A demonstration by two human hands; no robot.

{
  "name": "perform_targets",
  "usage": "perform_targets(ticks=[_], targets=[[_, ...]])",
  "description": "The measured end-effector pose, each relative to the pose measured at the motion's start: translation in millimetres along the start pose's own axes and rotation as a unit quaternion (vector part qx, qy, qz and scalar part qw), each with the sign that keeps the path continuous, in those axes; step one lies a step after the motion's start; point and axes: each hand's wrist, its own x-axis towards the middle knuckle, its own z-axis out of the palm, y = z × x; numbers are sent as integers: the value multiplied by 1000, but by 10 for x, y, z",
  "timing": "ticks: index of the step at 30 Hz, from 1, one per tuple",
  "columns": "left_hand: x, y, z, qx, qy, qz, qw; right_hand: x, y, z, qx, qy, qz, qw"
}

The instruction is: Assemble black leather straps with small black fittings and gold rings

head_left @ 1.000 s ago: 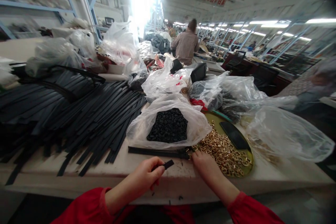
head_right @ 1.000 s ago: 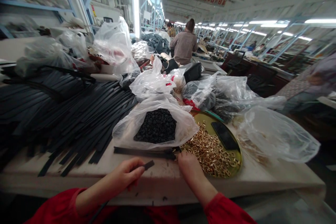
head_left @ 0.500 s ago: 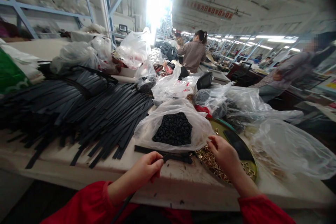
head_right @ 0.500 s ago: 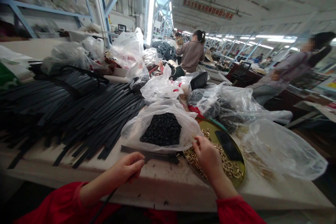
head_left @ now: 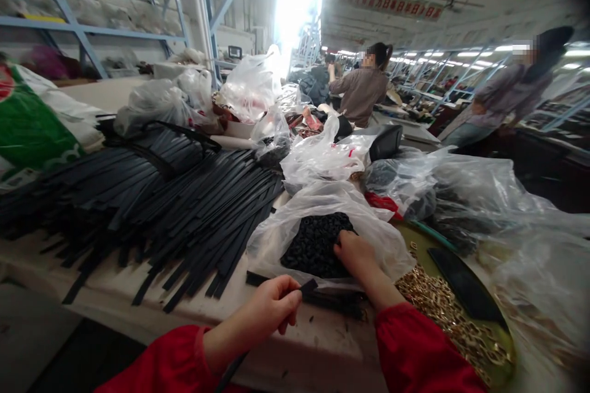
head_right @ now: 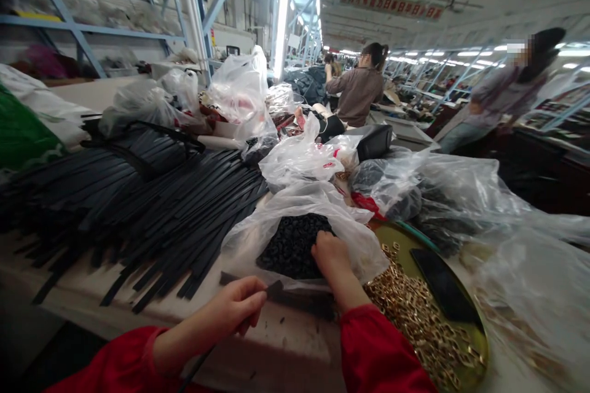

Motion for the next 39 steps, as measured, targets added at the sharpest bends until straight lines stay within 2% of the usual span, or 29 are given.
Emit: perform_targets(ticks=[3, 6, 7, 8, 10, 11, 13, 17, 19, 23, 26, 30, 32, 34, 36, 38, 39], targets=[[75, 54, -18, -9, 2, 10, 1000, -121, 48, -43, 85, 6, 7, 996], [153, 104, -2, -22, -1, 30, 999, -412, -64, -65, 198, 2, 12, 980], [176, 112, 9, -26, -2, 38, 999, -529, -137, -64, 276, -5, 19, 961], [196, 114, 21, -29, -2, 46, 999, -643, -218, -60, 370, -15, 31, 929], [217, 98, 39, -31, 9, 60, 998, -835, -375, -47, 549, -31, 59, 833], [214, 85, 42, -27, 18, 67, 997, -904, -438, -41, 607, -36, 70, 791], [178, 61, 39, -9, 39, 75, 996, -985, -519, -37, 651, -37, 84, 753], [50, 53, 34, 35, 59, 75, 995, -1014, -551, -72, 659, -41, 102, 744], [4, 52, 51, 37, 65, 75, 994, -1031, -565, -97, 674, -46, 119, 727], [-33, 29, 112, 23, 72, 84, 994, -1126, -626, -91, 744, -39, 170, 645], [-66, 10, 152, 46, 82, 86, 992, -1210, -652, -39, 769, -36, 190, 609], [-148, 16, 158, 156, 102, 140, 973, -1285, -619, -3, 780, -44, 184, 596], [-193, 40, 139, 210, 102, 170, 957, -1312, -589, -17, 779, -59, 172, 600], [-228, 72, 116, 246, 88, 172, 950, -1337, -564, -40, 762, -80, 152, 624], [-248, 100, 103, 264, 70, 163, 948, -1356, -551, -55, 730, -86, 125, 667], [-250, 111, 108, 254, 60, 160, 952, -1360, -545, -54, 703, -78, 100, 700], [-247, 109, 116, 240, 58, 161, 956, -1357, -541, -47, 696, -76, 92, 708]])
